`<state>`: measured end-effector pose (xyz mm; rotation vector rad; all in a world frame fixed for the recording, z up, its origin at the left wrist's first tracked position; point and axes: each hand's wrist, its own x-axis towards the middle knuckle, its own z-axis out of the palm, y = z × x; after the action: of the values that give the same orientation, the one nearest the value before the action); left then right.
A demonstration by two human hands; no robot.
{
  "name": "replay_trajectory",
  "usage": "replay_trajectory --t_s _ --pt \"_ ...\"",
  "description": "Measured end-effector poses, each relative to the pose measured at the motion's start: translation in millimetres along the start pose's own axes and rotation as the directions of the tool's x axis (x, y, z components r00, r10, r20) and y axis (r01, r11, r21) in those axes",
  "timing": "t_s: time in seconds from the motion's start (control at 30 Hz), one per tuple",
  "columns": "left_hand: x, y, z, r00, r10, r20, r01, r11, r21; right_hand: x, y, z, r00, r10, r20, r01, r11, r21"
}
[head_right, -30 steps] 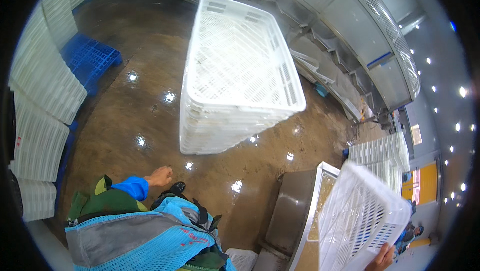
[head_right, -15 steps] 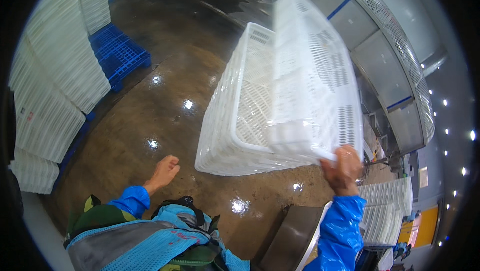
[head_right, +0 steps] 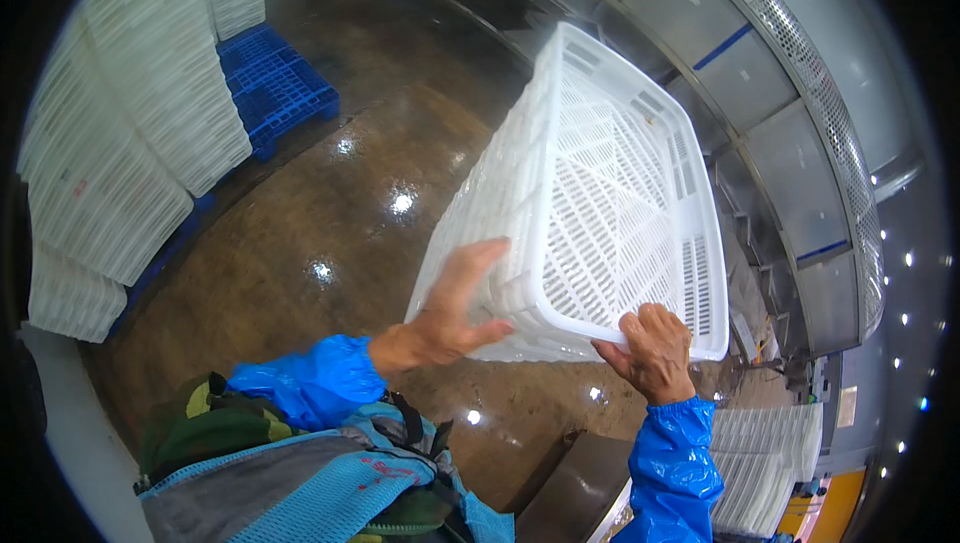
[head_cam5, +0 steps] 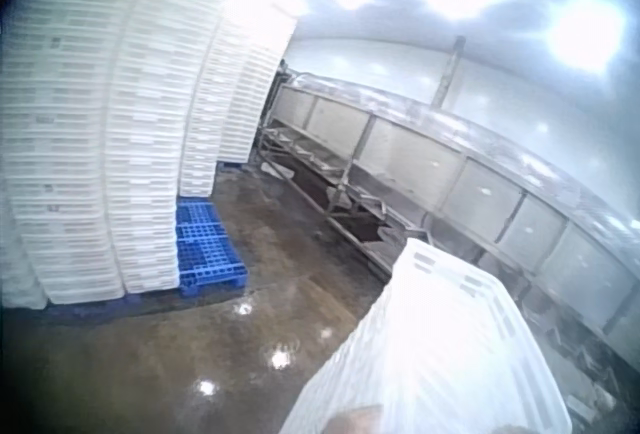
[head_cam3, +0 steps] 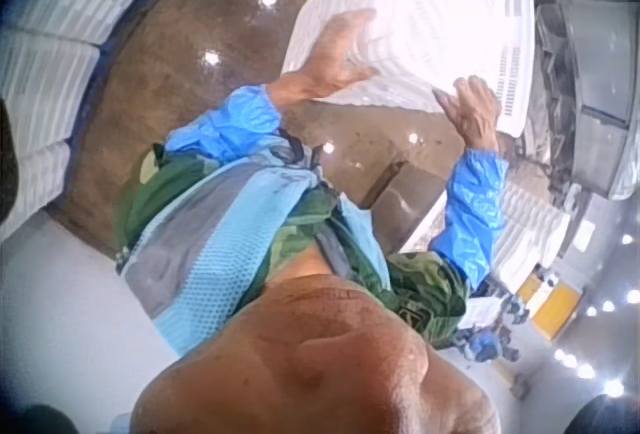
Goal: The person repeatedly picks up white plastic baskets, dips them into a large water tank, and scrubs them with a yellow sponge. The person then places the cleaned baskets onto a stack on the floor. The task is performed continuously throughout the clip.
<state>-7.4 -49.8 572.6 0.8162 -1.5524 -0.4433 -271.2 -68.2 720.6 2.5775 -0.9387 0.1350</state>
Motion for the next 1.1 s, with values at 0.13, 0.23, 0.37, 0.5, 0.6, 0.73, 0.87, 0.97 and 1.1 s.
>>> replay_trajectory --t_s 0.13,0.23,0.37,0.5,0.6,0.73,0.87,0.97,1.1 --pt "22 -4 28 0.996 -0.049 -0.08 0.052 0.998 0.032 15 15 23 1.0 -0.003 -0.027 0.005 0.998 0.065" --pt "18 0 25 0.995 -0.04 -0.089 0.045 0.998 0.051 10 9 19 0.998 -0.028 -0.05 0.032 0.996 0.079" --pt "11 -7 23 0.995 0.018 -0.099 -0.01 0.996 0.083 14 9 11 0.997 -0.042 -0.065 0.048 0.995 0.089" --pt "17 -10 28 0.994 -0.016 -0.113 0.022 0.998 0.052 14 2 4 0.995 0.097 -0.018 -0.095 0.992 0.079" --pt "9 11 26 0.991 -0.023 -0.133 0.042 0.989 0.142 -23 -16 -1 0.956 0.27 -0.116 -0.266 0.963 0.051" --pt "-34 55 25 0.937 0.16 -0.31 -0.216 0.964 -0.155 -91 -71 1 0.644 0.641 -0.418 -0.6 0.762 0.244" --pt "-95 85 44 0.957 -0.004 0.291 0.084 0.961 -0.262 -210 -151 56 0.498 0.852 -0.163 -0.81 0.524 0.263" --pt "-125 110 77 0.761 -0.154 0.63 0.4 0.876 -0.27 -304 -238 39 0.167 0.985 -0.035 -0.958 0.17 0.231" --pt "-137 149 148 0.592 -0.078 0.802 0.471 0.841 -0.266 -419 -330 16 -0.292 0.956 -0.007 -0.941 -0.286 0.179"
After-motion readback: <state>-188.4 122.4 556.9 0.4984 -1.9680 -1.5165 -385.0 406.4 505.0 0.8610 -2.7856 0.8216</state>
